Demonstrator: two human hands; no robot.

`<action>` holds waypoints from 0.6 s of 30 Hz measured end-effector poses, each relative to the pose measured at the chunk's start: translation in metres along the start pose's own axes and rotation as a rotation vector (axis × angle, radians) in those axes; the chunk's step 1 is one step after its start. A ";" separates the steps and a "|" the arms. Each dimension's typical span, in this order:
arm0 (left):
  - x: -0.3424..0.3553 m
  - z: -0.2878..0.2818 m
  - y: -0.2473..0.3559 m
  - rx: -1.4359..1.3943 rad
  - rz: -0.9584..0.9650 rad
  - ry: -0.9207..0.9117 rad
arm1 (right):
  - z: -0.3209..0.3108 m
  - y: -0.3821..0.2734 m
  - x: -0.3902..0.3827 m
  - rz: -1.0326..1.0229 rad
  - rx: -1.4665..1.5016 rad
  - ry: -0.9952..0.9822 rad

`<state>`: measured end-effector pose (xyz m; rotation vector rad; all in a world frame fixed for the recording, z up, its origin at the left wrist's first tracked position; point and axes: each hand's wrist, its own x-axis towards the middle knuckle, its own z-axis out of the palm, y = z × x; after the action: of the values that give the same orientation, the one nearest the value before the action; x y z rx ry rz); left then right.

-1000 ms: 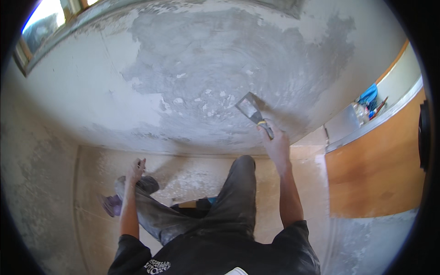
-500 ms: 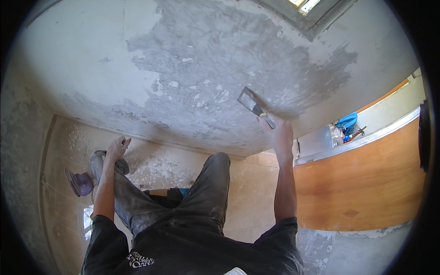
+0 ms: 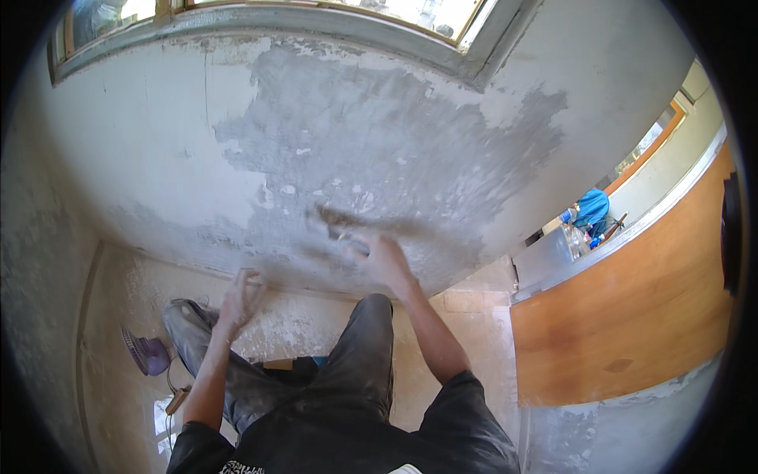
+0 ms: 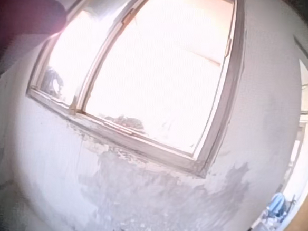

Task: The person scrapes plaster or old paint from an interior wall using a putty knife. They use a scraping motion to remove material around a window frame and on the main wall surface.

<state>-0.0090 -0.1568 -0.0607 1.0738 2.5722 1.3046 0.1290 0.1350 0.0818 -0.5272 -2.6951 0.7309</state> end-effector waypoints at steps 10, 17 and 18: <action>0.031 -0.002 0.118 0.279 0.595 0.023 | -0.012 -0.018 -0.066 -0.097 0.174 -0.098; 0.041 -0.002 0.127 0.196 0.657 -0.001 | -0.032 -0.018 -0.093 -0.050 0.278 -0.223; 0.046 0.003 0.115 0.231 0.649 -0.213 | -0.035 -0.019 -0.096 -0.067 0.278 -0.227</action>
<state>0.0218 -0.0808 0.0323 2.0853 2.3331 0.8991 0.2222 0.0939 0.1024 -0.2997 -2.7295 1.1866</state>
